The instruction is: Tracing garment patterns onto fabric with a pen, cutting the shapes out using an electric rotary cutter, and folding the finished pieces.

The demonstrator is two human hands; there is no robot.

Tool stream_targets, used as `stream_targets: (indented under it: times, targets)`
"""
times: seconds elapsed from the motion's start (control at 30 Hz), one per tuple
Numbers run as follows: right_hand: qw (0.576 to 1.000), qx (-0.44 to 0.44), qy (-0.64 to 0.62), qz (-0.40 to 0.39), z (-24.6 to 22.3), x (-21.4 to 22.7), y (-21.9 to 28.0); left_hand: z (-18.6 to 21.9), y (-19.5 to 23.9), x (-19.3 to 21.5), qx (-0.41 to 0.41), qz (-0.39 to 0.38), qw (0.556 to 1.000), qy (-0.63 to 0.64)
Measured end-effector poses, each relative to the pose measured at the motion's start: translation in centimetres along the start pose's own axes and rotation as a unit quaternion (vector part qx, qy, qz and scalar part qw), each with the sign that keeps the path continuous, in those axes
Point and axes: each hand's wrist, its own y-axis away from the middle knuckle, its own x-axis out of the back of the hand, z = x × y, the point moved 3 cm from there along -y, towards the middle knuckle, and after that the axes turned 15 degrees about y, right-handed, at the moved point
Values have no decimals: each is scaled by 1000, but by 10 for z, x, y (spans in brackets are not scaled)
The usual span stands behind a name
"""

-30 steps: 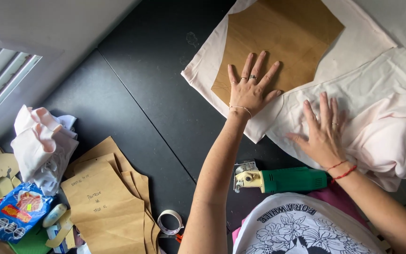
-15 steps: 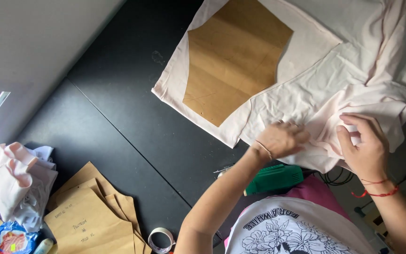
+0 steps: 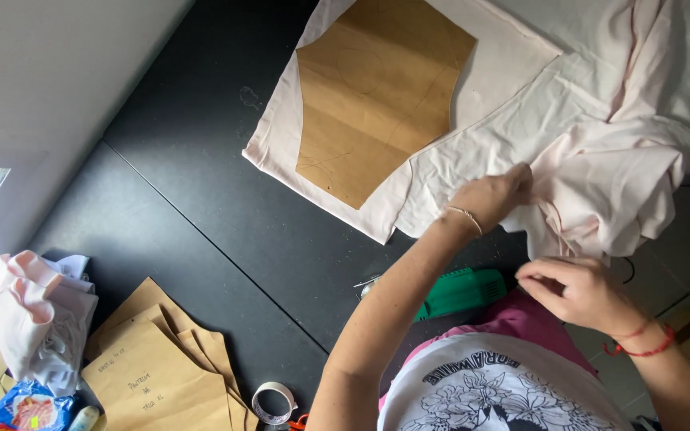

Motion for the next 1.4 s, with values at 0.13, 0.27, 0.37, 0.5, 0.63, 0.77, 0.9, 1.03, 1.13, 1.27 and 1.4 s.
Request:
stream_targets:
  times: [0.13, 0.27, 0.37, 0.5, 0.63, 0.77, 0.9, 1.03, 1.13, 1.27, 1.4]
  targets:
    - [990, 44, 128, 46, 2, -21, -19, 15, -12, 20, -23, 98, 994, 41]
    - [976, 31, 212, 29, 14, -50, -31, 31, -16, 38, 5, 70, 996, 55]
    - [922, 13, 379, 75, 17, -56, -48, 20, -26, 55, 78, 89, 992, 36]
    - [894, 63, 421, 136, 18, -60, -49, -4, -36, 56, 57, 103, 993, -14]
    - [866, 53, 461, 188, 20, -54, -54, 6, -24, 67, 23, 103, 993, -55]
    - [903, 39, 409, 126, 25, -40, -57, -20, -37, 50, -105, 106, 980, -132]
    - [898, 71, 414, 131, 24, -39, -63, -44, -36, 48, -21, 114, 980, -161]
    - [905, 171, 368, 127, 25, -45, -63, -53, -27, 43, -39, 177, 974, -137]
    - [893, 233, 380, 63, 15, -55, -55, -67, -24, 31, -97, 191, 972, -98]
    - [904, 324, 274, 54, -36, -18, -59, -53, 1, 28, -50, 166, 980, -94]
    - [955, 253, 91, 121, -74, 49, -71, -64, 25, 8, 66, 35, 996, -44]
